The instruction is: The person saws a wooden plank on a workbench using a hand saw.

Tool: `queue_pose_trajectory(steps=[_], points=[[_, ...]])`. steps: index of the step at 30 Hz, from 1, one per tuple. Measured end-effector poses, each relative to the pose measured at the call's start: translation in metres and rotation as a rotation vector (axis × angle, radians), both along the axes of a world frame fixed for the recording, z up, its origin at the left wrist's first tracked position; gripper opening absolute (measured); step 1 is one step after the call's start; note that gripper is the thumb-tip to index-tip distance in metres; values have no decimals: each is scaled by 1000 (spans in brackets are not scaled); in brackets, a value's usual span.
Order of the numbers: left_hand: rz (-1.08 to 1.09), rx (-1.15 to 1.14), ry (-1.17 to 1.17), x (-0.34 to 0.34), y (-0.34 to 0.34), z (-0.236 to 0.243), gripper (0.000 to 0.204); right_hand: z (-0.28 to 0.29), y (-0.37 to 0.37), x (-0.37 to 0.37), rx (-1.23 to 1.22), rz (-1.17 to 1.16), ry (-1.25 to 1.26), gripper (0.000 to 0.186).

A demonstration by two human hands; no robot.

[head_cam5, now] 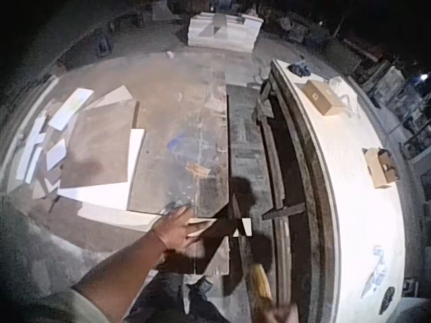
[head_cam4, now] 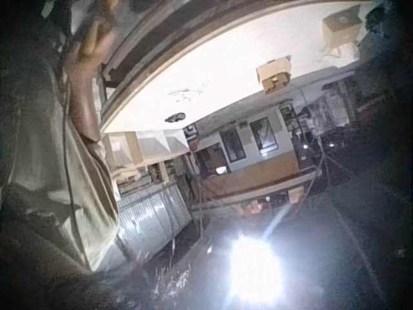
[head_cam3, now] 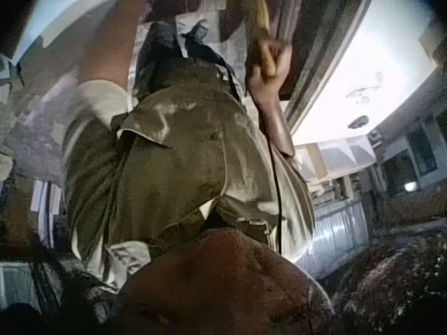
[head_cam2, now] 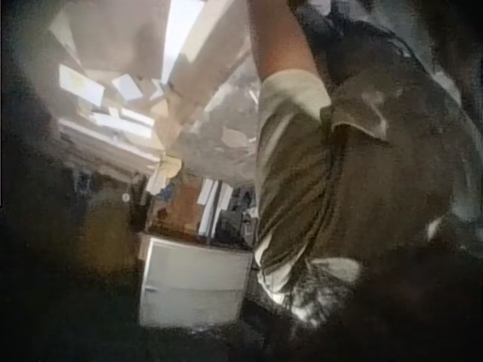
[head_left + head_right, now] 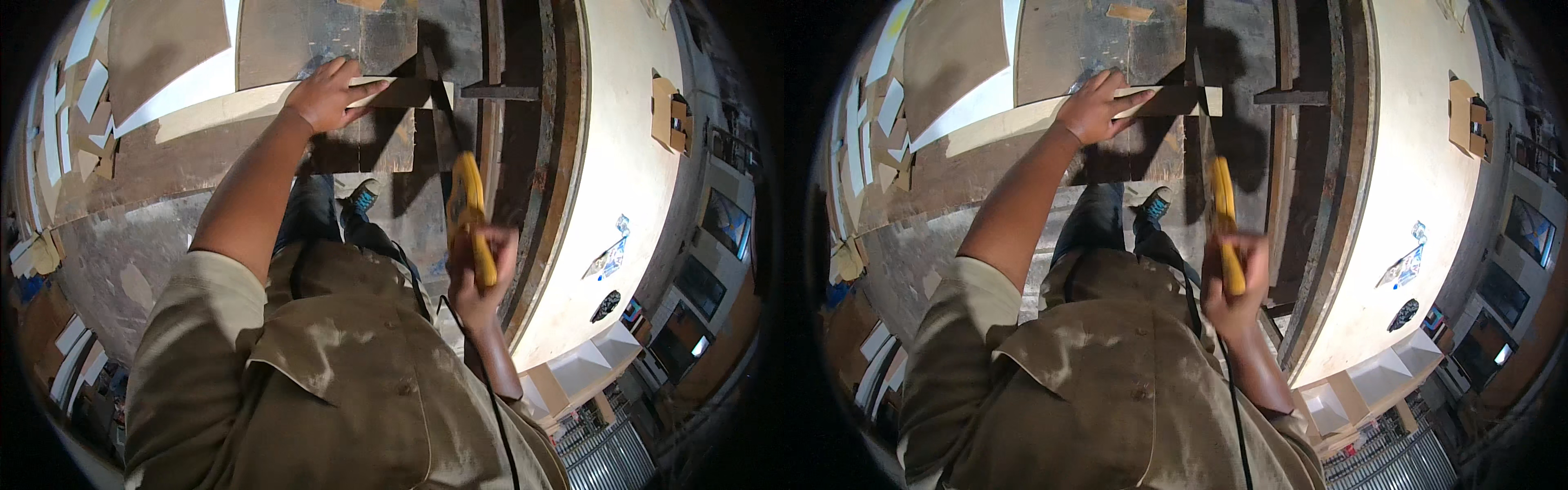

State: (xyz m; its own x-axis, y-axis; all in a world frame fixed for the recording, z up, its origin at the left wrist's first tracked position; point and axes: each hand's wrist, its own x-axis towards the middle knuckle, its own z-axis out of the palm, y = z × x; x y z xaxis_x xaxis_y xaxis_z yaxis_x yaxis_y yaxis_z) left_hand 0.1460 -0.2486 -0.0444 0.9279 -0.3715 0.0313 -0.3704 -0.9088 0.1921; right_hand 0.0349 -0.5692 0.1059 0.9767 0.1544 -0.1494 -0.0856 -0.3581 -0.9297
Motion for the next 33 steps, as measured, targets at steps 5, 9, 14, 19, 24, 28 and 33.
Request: queue_pose_trajectory(steps=[5, 9, 14, 19, 24, 28, 33], points=[[-67, -73, -89, 4, 6, -17, 57, -10, 34, 61, 5, 16, 45, 38], [-37, -88, -100, 5, 3, 0, 55, 20, 15, 15, -46, 11, -99, 19], [-50, -102, -50, 9, -1, 1, 58, -11, 40, 89, -11, 34, -153, 33], [-46, -98, -30, 7, 8, 1, 58, 27, 23, 31, -54, 65, -17, 35], [-65, -101, -61, 12, -3, 7, 58, 32, 21, 33, 5, 6, 100, 42], [-41, -101, -47, 5, -1, 9, 57, 2, 53, 75, 45, 47, 5, 46], [-63, -85, -84, 15, -5, 4, 57, 42, 13, 3, 65, 52, 106, 49]])
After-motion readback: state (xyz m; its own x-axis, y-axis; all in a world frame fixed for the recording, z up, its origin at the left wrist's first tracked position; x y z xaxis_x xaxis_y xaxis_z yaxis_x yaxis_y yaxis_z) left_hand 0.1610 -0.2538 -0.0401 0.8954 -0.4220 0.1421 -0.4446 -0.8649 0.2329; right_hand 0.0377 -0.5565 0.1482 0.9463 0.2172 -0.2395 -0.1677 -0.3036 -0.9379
